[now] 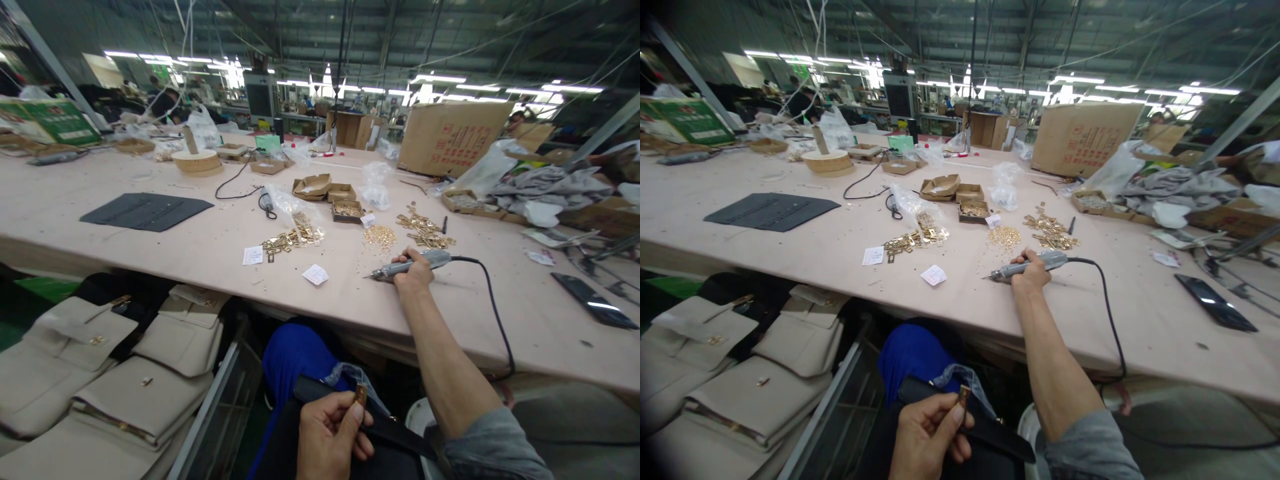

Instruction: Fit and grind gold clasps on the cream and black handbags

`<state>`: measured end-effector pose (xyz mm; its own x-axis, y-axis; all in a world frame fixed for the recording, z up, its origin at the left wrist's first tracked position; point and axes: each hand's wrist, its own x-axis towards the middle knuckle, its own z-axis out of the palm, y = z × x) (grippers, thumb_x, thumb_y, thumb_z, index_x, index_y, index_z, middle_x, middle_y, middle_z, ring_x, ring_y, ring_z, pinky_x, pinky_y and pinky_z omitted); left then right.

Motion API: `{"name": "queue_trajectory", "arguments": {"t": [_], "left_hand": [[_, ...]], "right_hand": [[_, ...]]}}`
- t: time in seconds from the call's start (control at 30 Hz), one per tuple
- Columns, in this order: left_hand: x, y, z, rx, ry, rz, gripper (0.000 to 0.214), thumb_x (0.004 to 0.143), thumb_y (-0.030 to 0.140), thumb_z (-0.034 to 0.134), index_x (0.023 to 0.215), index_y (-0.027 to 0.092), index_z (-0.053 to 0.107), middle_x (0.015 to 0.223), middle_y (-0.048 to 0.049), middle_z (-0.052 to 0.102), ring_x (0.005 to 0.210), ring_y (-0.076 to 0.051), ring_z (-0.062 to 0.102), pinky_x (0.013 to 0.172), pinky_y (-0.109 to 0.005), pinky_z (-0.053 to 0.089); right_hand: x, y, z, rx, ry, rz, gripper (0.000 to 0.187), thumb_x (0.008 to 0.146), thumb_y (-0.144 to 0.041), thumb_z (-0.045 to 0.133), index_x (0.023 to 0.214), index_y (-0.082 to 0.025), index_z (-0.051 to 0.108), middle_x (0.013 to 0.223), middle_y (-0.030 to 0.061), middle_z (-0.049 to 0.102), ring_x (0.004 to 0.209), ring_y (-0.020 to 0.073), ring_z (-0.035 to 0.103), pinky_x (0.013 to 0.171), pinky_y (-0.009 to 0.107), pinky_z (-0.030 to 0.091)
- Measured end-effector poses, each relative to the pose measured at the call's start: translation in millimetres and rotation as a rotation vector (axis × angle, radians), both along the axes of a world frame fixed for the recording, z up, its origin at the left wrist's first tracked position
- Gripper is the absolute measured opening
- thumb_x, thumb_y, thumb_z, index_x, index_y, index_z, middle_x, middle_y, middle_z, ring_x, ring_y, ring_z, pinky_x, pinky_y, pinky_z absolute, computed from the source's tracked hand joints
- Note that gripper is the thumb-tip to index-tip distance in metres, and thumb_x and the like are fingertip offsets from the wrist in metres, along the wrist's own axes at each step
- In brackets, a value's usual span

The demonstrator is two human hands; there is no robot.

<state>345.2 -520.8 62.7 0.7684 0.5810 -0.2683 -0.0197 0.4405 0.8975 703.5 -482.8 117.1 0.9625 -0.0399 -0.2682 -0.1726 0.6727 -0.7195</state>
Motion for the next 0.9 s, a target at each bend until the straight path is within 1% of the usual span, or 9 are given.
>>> {"name": "queue_trajectory", "arguments": {"t": [0.23, 0.4, 0.53, 0.77, 0.9], "left_hand": [[-0.7, 0.9, 0.4, -0.019, -0.008, -0.012, 0.051, 0.079, 0.062, 0.081, 0.083, 0.011, 0.078, 0.074, -0.0119, 0.076, 0.044, -0.011, 0.065, 0.04, -0.015, 0.047], [-0.1, 0.3, -0.2, -0.013, -0.01, -0.014, 0.054, 0.079, 0.063, 0.081, 0.083, 0.009, 0.078, 0.074, -0.0126, 0.075, 0.043, -0.012, 0.065, 0.04, -0.016, 0.047], [-0.3, -0.2, -0.2, -0.004, -0.014, -0.011, 0.053, 0.08, 0.063, 0.081, 0.082, 0.01, 0.077, 0.074, -0.0122, 0.075, 0.043, -0.012, 0.065, 0.041, -0.015, 0.048], [-1.1, 0.2, 0.8, 0.011, -0.012, -0.013, 0.051, 0.081, 0.061, 0.08, 0.084, 0.01, 0.078, 0.075, -0.0123, 0.076, 0.044, -0.012, 0.065, 0.041, -0.015, 0.048], [-1.5, 0.3, 0.1, 0.016, -0.011, -0.018, 0.052, 0.081, 0.061, 0.08, 0.084, 0.009, 0.077, 0.075, -0.0121, 0.075, 0.044, -0.012, 0.066, 0.041, -0.015, 0.048]], "right_hand": [[2.2, 1.5, -2.7, -0.02, -0.017, -0.004, 0.034, 0.074, -0.009, 0.073, 0.079, -0.02, 0.041, 0.066, -0.0081, 0.054, 0.046, 0.0059, 0.048, 0.045, 0.021, 0.051], [0.5, 1.4, -2.3, -0.009, -0.022, -0.006, 0.029, 0.076, -0.012, 0.073, 0.078, -0.019, 0.045, 0.066, -0.0072, 0.055, 0.048, 0.0061, 0.049, 0.046, 0.021, 0.053], [-0.4, 1.0, -0.9, -0.004, -0.017, -0.002, 0.031, 0.077, -0.014, 0.076, 0.079, -0.019, 0.045, 0.067, -0.0073, 0.055, 0.048, 0.0061, 0.049, 0.045, 0.022, 0.052], [-1.7, -1.1, 1.6, 0.02, -0.005, -0.007, 0.025, 0.077, -0.008, 0.071, 0.077, -0.017, 0.048, 0.066, -0.0059, 0.055, 0.048, 0.0061, 0.048, 0.045, 0.023, 0.052], [-2.8, -2.1, 1.9, 0.026, -0.007, 0.001, 0.028, 0.078, -0.011, 0.073, 0.077, -0.018, 0.046, 0.067, -0.0062, 0.055, 0.048, 0.0059, 0.048, 0.045, 0.022, 0.052]]}}
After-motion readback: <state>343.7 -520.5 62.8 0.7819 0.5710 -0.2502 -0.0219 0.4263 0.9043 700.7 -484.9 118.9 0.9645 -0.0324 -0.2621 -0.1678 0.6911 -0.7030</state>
